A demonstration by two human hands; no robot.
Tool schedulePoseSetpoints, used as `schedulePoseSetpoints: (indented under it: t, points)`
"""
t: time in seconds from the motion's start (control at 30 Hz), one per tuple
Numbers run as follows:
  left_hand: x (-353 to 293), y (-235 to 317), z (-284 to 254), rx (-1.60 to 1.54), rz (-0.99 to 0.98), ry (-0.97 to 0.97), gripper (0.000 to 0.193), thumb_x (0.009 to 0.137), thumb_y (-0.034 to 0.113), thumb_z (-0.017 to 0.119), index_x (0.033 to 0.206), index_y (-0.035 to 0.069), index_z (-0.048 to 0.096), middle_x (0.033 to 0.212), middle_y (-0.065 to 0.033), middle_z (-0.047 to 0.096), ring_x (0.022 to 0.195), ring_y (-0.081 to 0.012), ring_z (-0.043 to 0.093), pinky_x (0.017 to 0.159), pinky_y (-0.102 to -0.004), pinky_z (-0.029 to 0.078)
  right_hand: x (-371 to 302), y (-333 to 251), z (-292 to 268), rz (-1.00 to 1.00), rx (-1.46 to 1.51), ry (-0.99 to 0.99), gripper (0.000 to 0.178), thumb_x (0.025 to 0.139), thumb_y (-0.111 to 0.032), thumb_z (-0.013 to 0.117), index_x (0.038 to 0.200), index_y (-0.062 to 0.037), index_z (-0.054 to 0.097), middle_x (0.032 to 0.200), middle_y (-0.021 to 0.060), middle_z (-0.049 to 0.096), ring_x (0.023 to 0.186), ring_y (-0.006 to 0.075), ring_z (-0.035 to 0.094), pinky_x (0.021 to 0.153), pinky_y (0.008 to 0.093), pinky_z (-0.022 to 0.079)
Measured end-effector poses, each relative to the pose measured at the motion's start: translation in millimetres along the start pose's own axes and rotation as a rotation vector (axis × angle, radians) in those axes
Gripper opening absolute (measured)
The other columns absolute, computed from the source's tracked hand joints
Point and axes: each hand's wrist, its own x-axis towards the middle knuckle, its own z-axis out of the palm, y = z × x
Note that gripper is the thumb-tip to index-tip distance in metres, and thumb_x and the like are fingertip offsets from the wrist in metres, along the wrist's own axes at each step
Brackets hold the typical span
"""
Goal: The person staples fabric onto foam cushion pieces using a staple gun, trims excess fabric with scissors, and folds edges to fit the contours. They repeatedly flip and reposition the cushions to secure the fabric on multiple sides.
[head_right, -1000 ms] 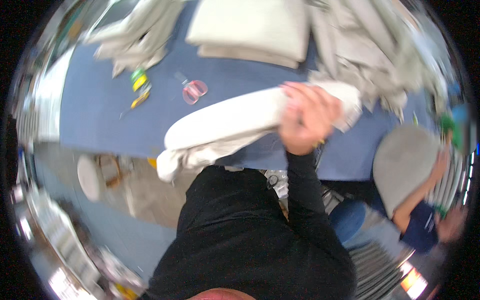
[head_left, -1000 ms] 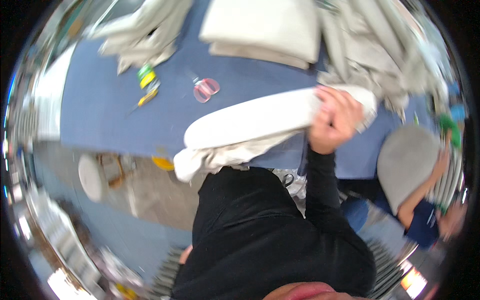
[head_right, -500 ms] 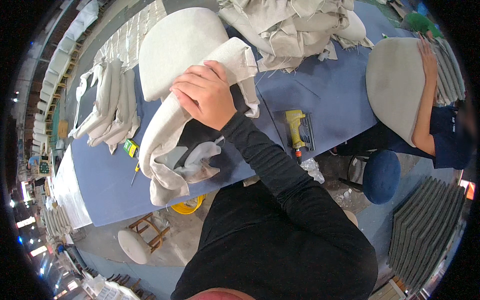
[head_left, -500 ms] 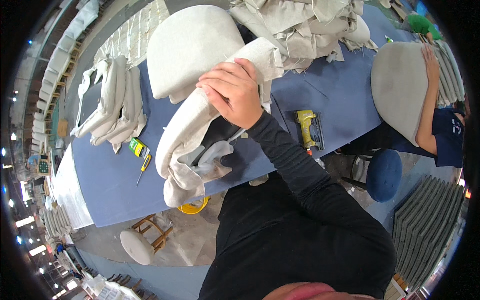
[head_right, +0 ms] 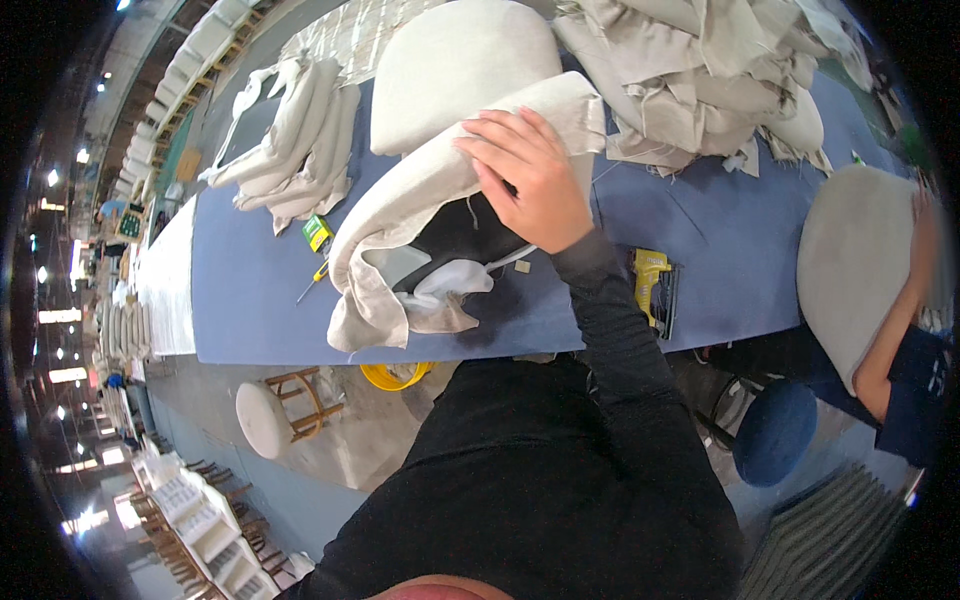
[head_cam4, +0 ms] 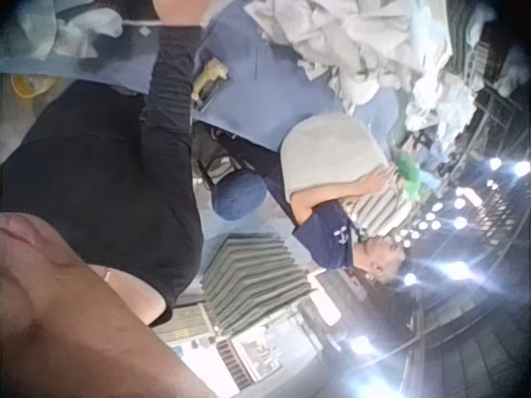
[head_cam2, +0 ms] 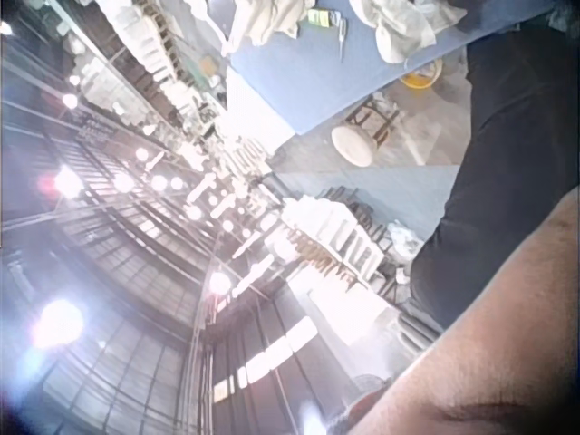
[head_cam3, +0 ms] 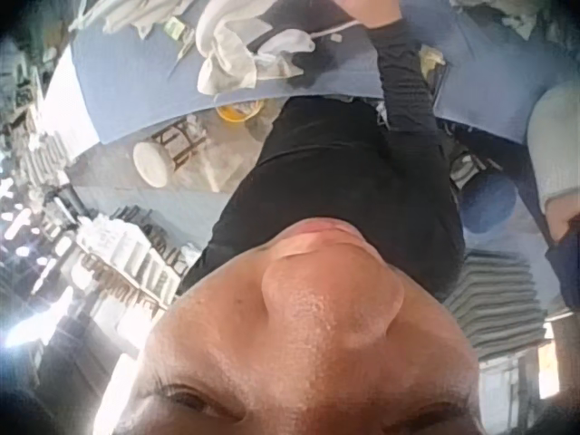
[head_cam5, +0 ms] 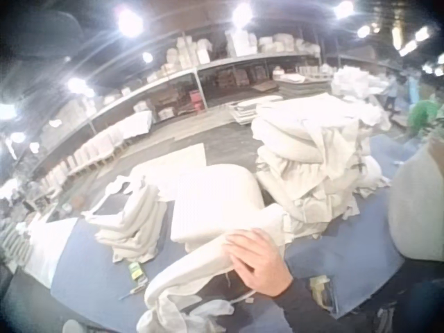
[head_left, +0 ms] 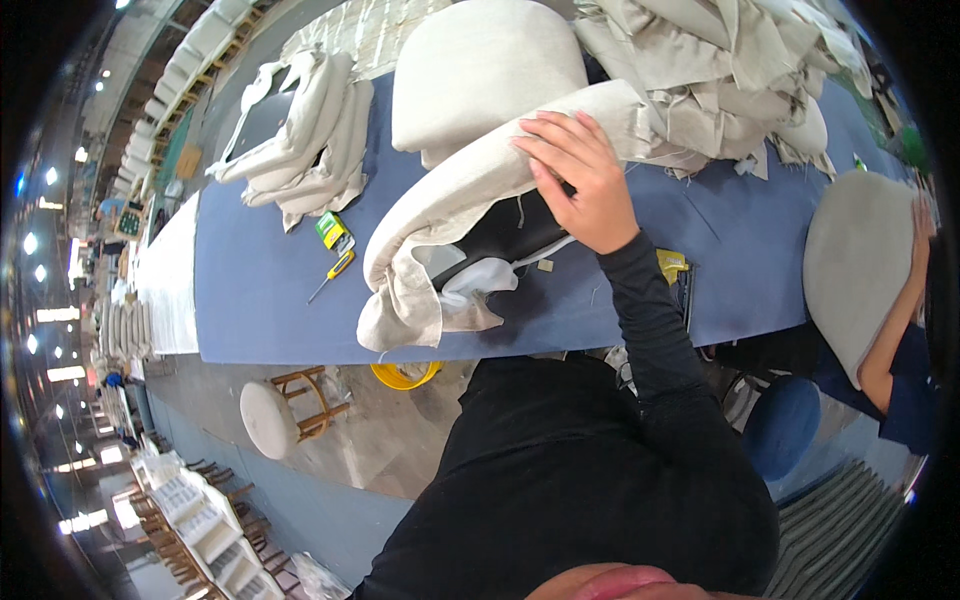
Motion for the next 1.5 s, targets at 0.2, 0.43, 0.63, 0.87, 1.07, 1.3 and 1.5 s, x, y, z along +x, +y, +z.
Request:
schedulePoseSetpoints:
  t: [0.2,0.43,0.63,0.87,1.07,1.3,1.5]
  points:
    - [-44,137,-7,0.975,0.42,0.339,0.031,0.106,0.03,0.065,0.118,0.006,0.079,0.111,-0.0242,0.078,0.107,-0.0432,0.076,0.091,-0.0527,0.06,-37,2,-7,0.053,-0.064,-0.093,0.044,0.097,-0.01,0.071,0.14,-0.0168,0.076,0.156,0.0066,0.065,0.148,0.0319,0.055,0.128,0.0506,0.031]
    - [-199,428,-23,0.218,1.613,1.044,0.059,0.089,0.036,0.088,0.137,0.006,0.071,0.13,-0.0134,0.072,0.116,-0.0335,0.066,0.102,-0.048,0.049,-169,44,-14,0.388,0.18,-0.27,0.046,0.093,0.004,0.067,0.134,-0.0118,0.077,0.156,0.0194,0.062,0.145,0.0397,0.058,0.118,0.0462,0.048]
    - [-197,520,-3,0.605,1.472,1.109,0.071,0.089,0.052,0.085,0.144,0.009,0.069,0.135,-0.0161,0.074,0.12,-0.0409,0.07,0.104,-0.0506,0.052,-345,89,-52,1.007,-0.125,-0.215,0.064,0.09,-0.006,0.076,0.152,-0.0074,0.059,0.151,0.0241,0.062,0.14,0.0425,0.061,0.118,0.0457,0.047]
    - [-218,544,8,0.702,1.331,0.794,0.054,0.107,0.045,0.067,0.146,0.008,0.067,0.131,-0.0196,0.075,0.117,-0.0427,0.072,0.1,-0.0484,0.055,-423,137,-37,1.444,0.057,-0.118,0.095,0.087,-0.002,0.082,0.165,-0.0105,0.03,0.146,0.022,0.062,0.133,0.0322,0.064,0.113,0.0403,0.051]
    - [-216,563,5,0.796,1.656,0.651,0.052,0.108,0.024,0.062,0.155,0.004,0.058,0.152,-0.024,0.063,0.14,-0.0442,0.06,0.117,-0.0471,0.046,-387,150,-35,1.525,0.135,0.03,0.118,0.071,-0.002,0.095,0.164,-0.0088,0.023,0.145,0.021,0.06,0.134,0.0344,0.061,0.114,0.0449,0.049]
    - [-223,639,22,0.797,1.708,0.32,0.053,0.108,0.034,0.067,0.149,0.0,0.059,0.146,-0.0232,0.064,0.135,-0.0392,0.063,0.117,-0.0415,0.046,-154,33,-61,1.265,0.831,0.149,0.05,0.098,-0.01,0.084,0.143,-0.0001,0.065,0.126,0.0072,0.076,0.106,0.0194,0.073,0.097,0.032,0.058]
    - [-206,741,36,0.754,1.163,-0.004,0.076,0.115,0.061,0.045,0.153,-0.003,0.06,0.16,-0.0258,0.057,0.144,-0.0398,0.058,0.118,-0.0448,0.045,-48,-19,-38,0.66,0.34,0.157,0.063,0.093,-0.007,0.086,0.151,-0.0064,0.063,0.138,0.0162,0.076,0.12,0.0217,0.077,0.105,0.0356,0.058]
